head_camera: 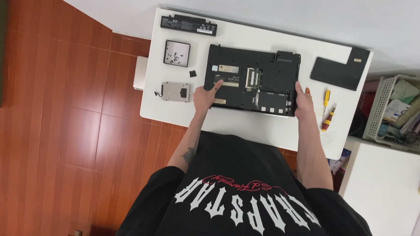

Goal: Disassembling a laptop by removing screws and internal components using a screwdriver

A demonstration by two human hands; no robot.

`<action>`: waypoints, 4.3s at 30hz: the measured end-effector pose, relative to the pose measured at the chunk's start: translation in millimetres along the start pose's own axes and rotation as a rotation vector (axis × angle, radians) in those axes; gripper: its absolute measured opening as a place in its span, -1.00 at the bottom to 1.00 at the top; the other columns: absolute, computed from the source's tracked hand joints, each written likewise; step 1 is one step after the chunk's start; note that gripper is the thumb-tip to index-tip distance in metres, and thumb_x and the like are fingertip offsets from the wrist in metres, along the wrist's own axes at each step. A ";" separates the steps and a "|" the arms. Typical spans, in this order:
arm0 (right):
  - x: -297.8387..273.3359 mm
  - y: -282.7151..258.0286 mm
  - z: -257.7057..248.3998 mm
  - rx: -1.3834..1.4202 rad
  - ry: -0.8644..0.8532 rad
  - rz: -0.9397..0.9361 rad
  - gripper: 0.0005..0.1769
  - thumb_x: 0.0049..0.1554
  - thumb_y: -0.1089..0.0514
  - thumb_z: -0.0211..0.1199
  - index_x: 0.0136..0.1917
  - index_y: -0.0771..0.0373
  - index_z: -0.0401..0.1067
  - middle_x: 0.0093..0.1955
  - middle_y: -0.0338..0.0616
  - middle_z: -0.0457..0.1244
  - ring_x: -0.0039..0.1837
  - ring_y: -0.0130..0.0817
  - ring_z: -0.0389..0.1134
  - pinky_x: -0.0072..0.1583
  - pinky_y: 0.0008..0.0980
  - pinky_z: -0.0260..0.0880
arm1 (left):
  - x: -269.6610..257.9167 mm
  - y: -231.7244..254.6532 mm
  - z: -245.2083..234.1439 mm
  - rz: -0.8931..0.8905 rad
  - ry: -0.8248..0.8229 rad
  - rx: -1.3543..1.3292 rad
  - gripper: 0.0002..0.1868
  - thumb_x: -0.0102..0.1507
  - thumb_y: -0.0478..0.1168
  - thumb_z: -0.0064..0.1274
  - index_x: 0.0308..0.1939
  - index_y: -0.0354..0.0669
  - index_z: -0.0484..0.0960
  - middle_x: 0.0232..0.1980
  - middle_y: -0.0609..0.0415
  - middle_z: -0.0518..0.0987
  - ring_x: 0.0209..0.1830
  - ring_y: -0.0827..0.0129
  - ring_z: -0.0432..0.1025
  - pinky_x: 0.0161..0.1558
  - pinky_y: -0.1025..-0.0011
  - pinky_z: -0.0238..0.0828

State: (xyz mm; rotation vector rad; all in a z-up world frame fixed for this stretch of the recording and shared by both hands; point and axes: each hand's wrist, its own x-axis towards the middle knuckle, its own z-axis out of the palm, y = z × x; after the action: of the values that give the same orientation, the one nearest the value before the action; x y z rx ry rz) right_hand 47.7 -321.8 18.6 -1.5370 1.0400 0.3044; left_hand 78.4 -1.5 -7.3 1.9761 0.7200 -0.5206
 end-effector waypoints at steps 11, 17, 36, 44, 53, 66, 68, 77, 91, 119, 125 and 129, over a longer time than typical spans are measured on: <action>70.2 26.0 -6.0 0.340 -0.102 -0.094 -0.47 0.09 -0.07 0.39 0.12 0.36 0.36 0.03 0.16 0.28 0.08 -0.05 0.38 0.05 -0.09 0.44 | -42.8 34.1 -23.9 -0.014 -0.056 -0.065 -0.38 0.04 0.27 0.16 -0.70 -0.19 0.35 -0.78 -0.03 0.39 -0.85 0.30 0.36 -0.92 0.49 0.28; 86.9 34.7 -8.6 0.442 -0.113 -0.002 -0.53 0.04 -0.05 0.42 0.02 0.36 0.41 -0.12 0.00 0.32 -0.06 -0.20 0.42 0.00 -0.18 0.49 | -43.5 38.4 -25.0 -0.001 -0.078 -0.087 -0.38 0.05 0.26 0.17 -0.70 -0.16 0.32 -0.80 0.04 0.33 -0.85 0.35 0.33 -0.89 0.50 0.27; 80.6 10.0 0.4 0.449 -0.089 0.047 -0.58 0.05 -0.05 0.40 -0.07 0.36 0.45 -0.21 -0.05 0.33 -0.12 -0.22 0.42 -0.02 -0.23 0.48 | -1.4 -5.6 1.3 -0.046 -0.059 -0.080 -0.37 -0.04 0.30 0.24 -0.72 -0.14 0.34 -0.78 -0.01 0.38 -0.87 0.33 0.32 -0.91 0.48 0.21; 60.2 -26.4 6.4 0.304 -0.091 0.063 -0.34 0.07 -0.33 0.26 0.01 0.35 0.41 -0.10 -0.03 0.32 -0.02 -0.23 0.40 0.01 -0.28 0.43 | -4.0 -2.8 -0.4 0.022 -0.098 -0.169 -0.41 0.05 0.24 0.24 -0.50 -0.27 0.47 -0.64 -0.09 0.45 -0.71 0.30 0.39 -0.80 0.44 0.31; 37.7 -43.8 18.0 0.084 0.045 -0.084 -0.24 0.05 -0.28 0.38 0.13 0.47 0.35 0.16 0.29 0.20 0.30 0.09 0.15 0.23 -0.04 0.24 | -5.2 36.0 -22.9 -0.037 -0.292 -0.352 -0.29 0.21 0.14 0.08 0.18 -0.38 0.35 0.13 -0.31 0.38 0.20 -0.05 0.23 0.17 0.05 0.19; 62.1 -24.3 22.0 -0.472 0.213 -0.067 -0.10 -0.16 -0.58 0.33 0.06 0.23 0.44 0.06 0.10 0.28 0.20 0.03 0.26 0.21 -0.03 0.25 | 87.1 -59.9 19.6 -0.105 -0.175 -0.569 -0.51 -0.01 -0.11 0.41 -0.17 -0.35 0.57 -0.41 0.01 0.56 -0.44 0.36 0.50 -0.43 0.45 0.54; 62.9 -25.5 22.6 -0.511 0.207 -0.090 -0.09 -0.17 -0.58 0.34 0.05 0.25 0.45 0.04 0.11 0.28 0.18 0.06 0.27 0.19 -0.02 0.26 | 79.8 -51.9 17.1 -0.115 -0.175 -0.568 -0.49 -0.01 -0.09 0.42 -0.16 -0.34 0.57 -0.39 -0.01 0.58 -0.44 0.34 0.51 -0.44 0.44 0.54; 58.3 -24.5 22.3 -0.307 0.174 -0.125 -0.14 -0.17 -0.39 0.52 0.06 0.36 0.40 0.02 0.21 0.28 0.19 0.11 0.26 0.13 -0.08 0.28 | 3.6 18.1 -14.4 -0.104 -0.315 -0.682 -0.41 0.18 -0.02 0.14 0.13 -0.37 0.39 0.05 -0.18 0.37 0.05 0.13 0.26 0.01 0.22 0.24; 76.6 -32.0 8.3 -0.239 0.164 -0.112 0.00 -0.17 -0.31 0.60 0.16 0.51 0.27 0.14 0.32 0.20 0.27 0.19 0.17 0.22 0.05 0.22 | 37.2 -17.8 -7.1 -0.204 -0.455 -0.769 -0.57 0.22 -0.08 0.17 0.11 -0.17 0.50 -0.05 -0.08 0.56 -0.14 0.13 0.53 -0.11 0.27 0.50; 39.3 -73.2 5.8 -0.445 0.035 -0.100 0.02 0.02 -0.46 0.31 0.21 0.57 0.23 0.22 0.40 0.11 0.32 0.26 0.08 0.23 0.24 0.17 | -34.0 40.5 -14.1 -0.206 -0.278 -0.475 -0.29 0.04 0.05 0.34 0.09 -0.37 0.49 -0.03 -0.35 0.51 0.08 -0.06 0.38 -0.01 0.10 0.40; 127.1 -35.7 11.7 -0.489 0.205 -0.157 -0.09 0.09 -0.55 0.16 -0.05 0.47 0.36 -0.14 0.16 0.22 -0.05 -0.06 0.32 -0.18 -0.04 0.26 | -32.5 39.0 -8.7 -0.202 -0.200 -0.427 -0.30 -0.01 0.14 0.33 -0.07 -0.41 0.57 -0.25 -0.27 0.55 -0.12 0.02 0.46 -0.13 0.21 0.41; 135.5 -19.4 14.5 -0.407 0.247 -0.192 -0.16 0.08 -0.53 0.19 -0.19 0.41 0.39 -0.18 0.12 0.24 -0.08 -0.08 0.32 -0.14 -0.06 0.27 | 26.1 -45.0 32.5 -0.167 -0.101 -0.375 -0.37 0.04 0.16 0.30 -0.22 -0.42 0.62 -0.52 -0.12 0.53 -0.42 0.21 0.50 -0.40 0.37 0.40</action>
State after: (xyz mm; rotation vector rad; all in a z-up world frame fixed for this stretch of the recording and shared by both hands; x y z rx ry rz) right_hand 144.1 -369.7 -67.3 -2.0679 1.0527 0.2020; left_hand 65.2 -5.4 -67.1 1.5399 0.8558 -0.5375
